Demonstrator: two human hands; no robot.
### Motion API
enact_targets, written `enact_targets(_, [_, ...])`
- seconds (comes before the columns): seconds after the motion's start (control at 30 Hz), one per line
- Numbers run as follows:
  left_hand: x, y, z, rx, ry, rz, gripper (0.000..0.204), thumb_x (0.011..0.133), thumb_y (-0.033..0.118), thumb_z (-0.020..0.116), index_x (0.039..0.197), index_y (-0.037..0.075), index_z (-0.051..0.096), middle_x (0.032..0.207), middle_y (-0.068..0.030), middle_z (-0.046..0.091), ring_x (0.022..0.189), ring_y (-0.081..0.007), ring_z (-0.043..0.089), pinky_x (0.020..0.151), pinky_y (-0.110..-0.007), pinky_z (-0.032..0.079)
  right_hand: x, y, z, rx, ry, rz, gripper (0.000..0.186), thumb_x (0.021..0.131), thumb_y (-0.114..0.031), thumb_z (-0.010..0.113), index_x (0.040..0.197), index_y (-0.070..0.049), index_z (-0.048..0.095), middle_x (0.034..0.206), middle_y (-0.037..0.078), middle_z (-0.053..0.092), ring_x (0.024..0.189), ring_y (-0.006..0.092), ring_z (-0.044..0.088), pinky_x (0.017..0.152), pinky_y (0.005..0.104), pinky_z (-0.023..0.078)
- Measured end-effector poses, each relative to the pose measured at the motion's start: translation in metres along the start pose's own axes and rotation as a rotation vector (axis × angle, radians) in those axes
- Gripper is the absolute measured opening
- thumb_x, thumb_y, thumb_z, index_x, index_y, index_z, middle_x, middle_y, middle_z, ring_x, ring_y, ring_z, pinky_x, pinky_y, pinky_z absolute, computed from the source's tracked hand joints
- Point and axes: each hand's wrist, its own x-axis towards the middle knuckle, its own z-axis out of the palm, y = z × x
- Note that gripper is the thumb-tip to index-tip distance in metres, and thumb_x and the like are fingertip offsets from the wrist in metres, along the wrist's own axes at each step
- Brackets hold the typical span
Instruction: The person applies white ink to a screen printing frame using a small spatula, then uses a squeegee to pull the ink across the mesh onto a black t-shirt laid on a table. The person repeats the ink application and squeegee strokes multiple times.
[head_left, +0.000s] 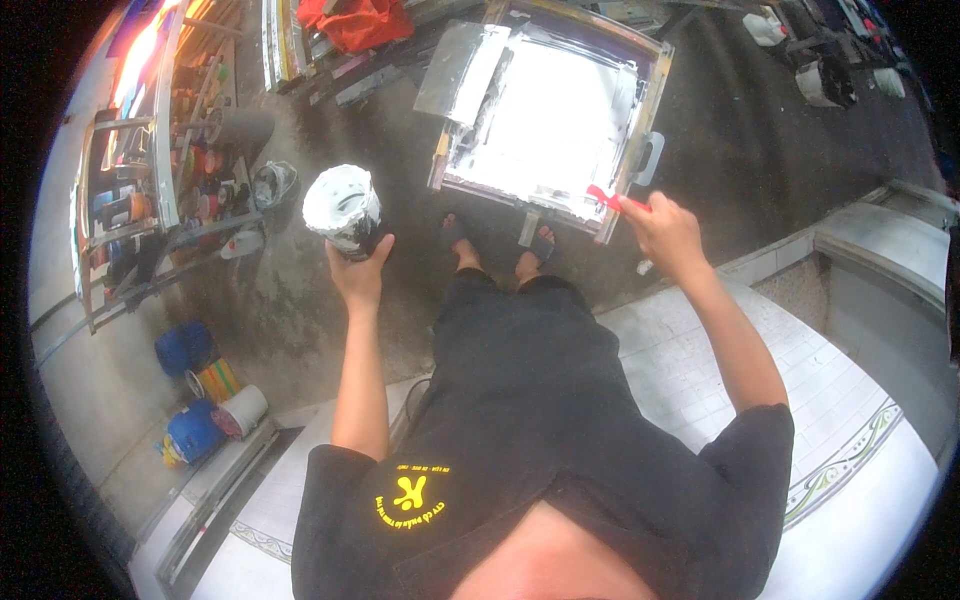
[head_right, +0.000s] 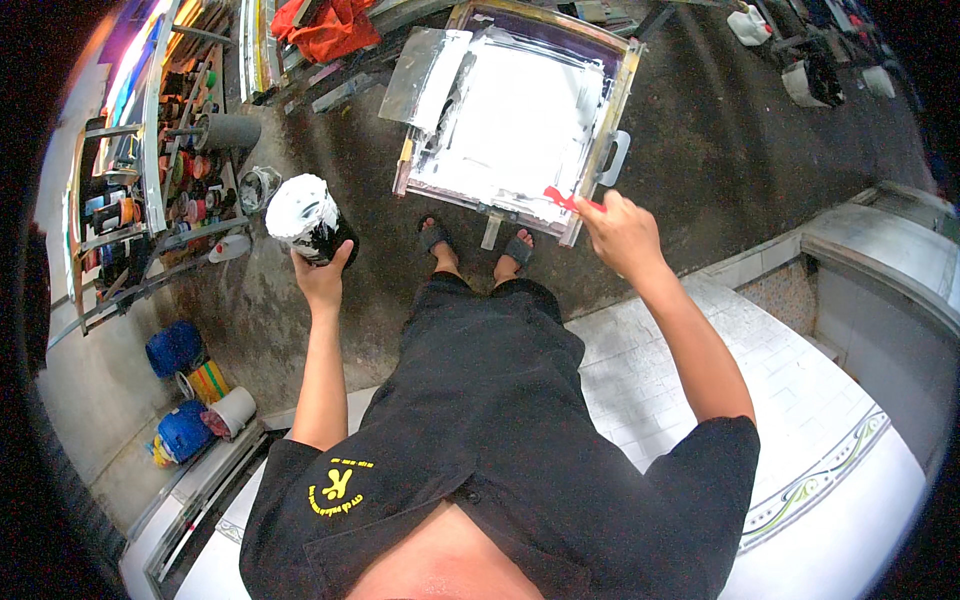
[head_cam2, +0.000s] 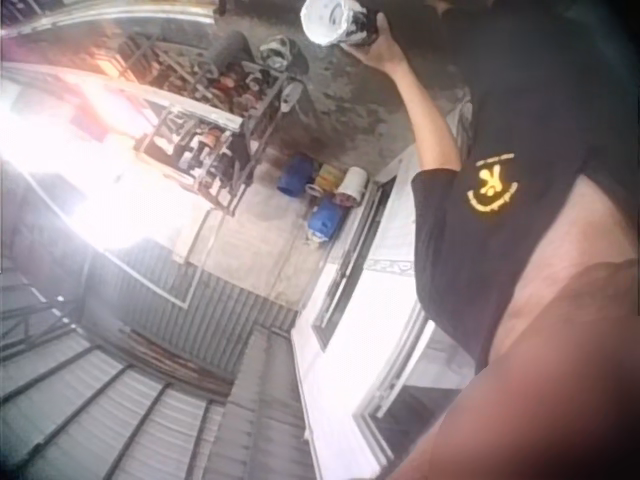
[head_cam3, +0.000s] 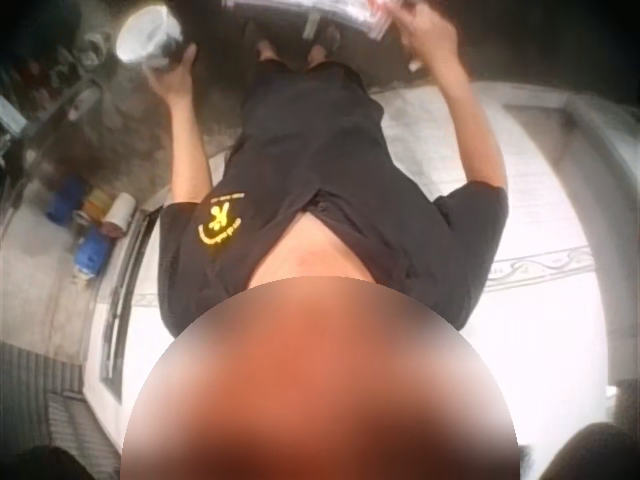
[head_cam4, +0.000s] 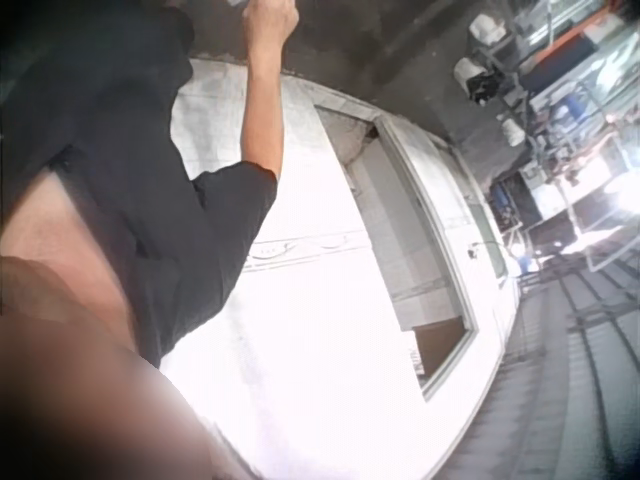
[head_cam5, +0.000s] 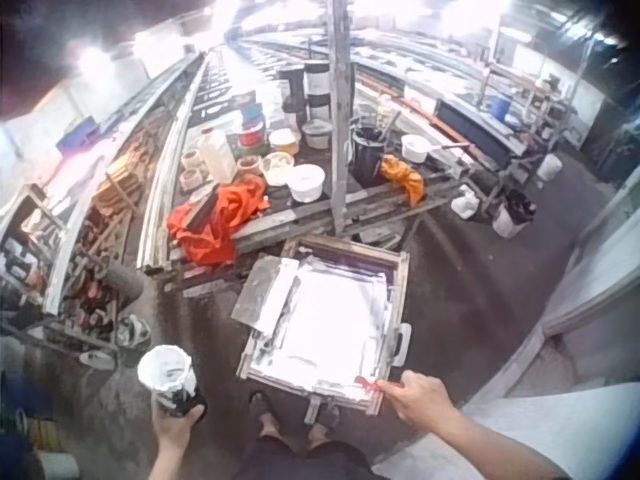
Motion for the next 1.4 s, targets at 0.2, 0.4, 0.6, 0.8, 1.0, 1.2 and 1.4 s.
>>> enact_targets(0.2, [-0.004, 0.014, 0.012, -0.043, -0.050, 0.063, 0.087, 0.078, 0.015, 0.099, 0.149, 0.000, 0.051, 0.139, -0.0100, 0.063, 0.126, -0.0215, 0.061, 0.107, -0.036, 0.050, 0.084, -0.035, -0.008, -0.086, 0.066, -0.170, 0.031, 0.088, -0.009, 0.070, 0.117, -0.016, 0.077, 0.085, 0.011, 0.063, 0.077, 0.0277, 0.070, 0.066, 0.0419, 0.056])
enact_targets(0.4, [-0.021, 0.018, 0.014, -0.076, -0.067, 0.039, 0.084, 0.080, 0.011, 0.098, 0.146, -0.003, 0.049, 0.138, -0.0107, 0.062, 0.124, -0.0213, 0.061, 0.106, -0.035, 0.052, 0.109, -0.052, 0.007, -0.121, 0.023, -0.206, 0.012, 0.084, -0.011, 0.071, 0.075, -0.007, 0.078, 0.085, 0.016, 0.072, 0.081, 0.0317, 0.075, 0.070, 0.0425, 0.060])
enact_targets(0.6, [-0.031, 0.018, 0.012, -0.032, -0.055, -0.050, 0.084, 0.081, 0.010, 0.097, 0.148, -0.004, 0.048, 0.139, -0.0115, 0.062, 0.125, -0.0221, 0.062, 0.108, -0.036, 0.052, 0.043, -0.026, 0.003, -0.131, -0.118, -0.084, 0.024, 0.085, -0.006, 0.070, 0.108, -0.008, 0.077, 0.092, 0.013, 0.068, 0.086, 0.0294, 0.071, 0.073, 0.0415, 0.058])
enact_targets(0.8, [-0.023, 0.007, 0.007, 0.018, -0.052, -0.002, 0.085, 0.081, 0.012, 0.097, 0.149, -0.003, 0.049, 0.140, -0.0126, 0.063, 0.126, -0.0233, 0.062, 0.108, -0.037, 0.051, -0.060, 0.017, 0.049, -0.119, 0.016, 0.024, 0.048, 0.087, -0.006, 0.070, 0.133, -0.020, 0.071, 0.097, 0.009, 0.059, 0.090, 0.0289, 0.067, 0.073, 0.0424, 0.054])
enact_targets(1.0, [-0.008, 0.033, 0.019, 0.048, -0.124, 0.089, 0.082, 0.080, 0.012, 0.098, 0.146, -0.002, 0.053, 0.137, -0.0125, 0.064, 0.125, -0.0229, 0.062, 0.108, -0.038, 0.051, -0.121, 0.048, 0.098, 0.039, 0.149, 0.117, 0.072, 0.081, 0.000, 0.073, 0.147, -0.027, 0.066, 0.097, 0.009, 0.056, 0.088, 0.0305, 0.062, 0.074, 0.0459, 0.052])
enact_targets(1.2, [0.010, 0.062, 0.036, 0.055, -0.249, 0.230, 0.080, 0.081, 0.012, 0.098, 0.145, -0.003, 0.052, 0.135, -0.0126, 0.065, 0.122, -0.0226, 0.063, 0.107, -0.038, 0.051, -0.137, 0.050, 0.112, 0.133, 0.222, 0.226, 0.075, 0.081, 0.000, 0.073, 0.149, -0.029, 0.064, 0.098, 0.010, 0.057, 0.090, 0.0336, 0.063, 0.075, 0.0475, 0.052])
enact_targets(1.4, [0.018, 0.095, 0.063, 0.196, -0.290, 0.238, 0.082, 0.078, 0.018, 0.100, 0.143, -0.002, 0.054, 0.134, -0.0133, 0.066, 0.122, -0.0239, 0.064, 0.106, -0.038, 0.051, -0.132, 0.030, 0.129, 0.282, 0.305, 0.330, 0.059, 0.090, -0.006, 0.075, 0.145, -0.027, 0.068, 0.094, 0.010, 0.057, 0.084, 0.0337, 0.063, 0.074, 0.0471, 0.052])
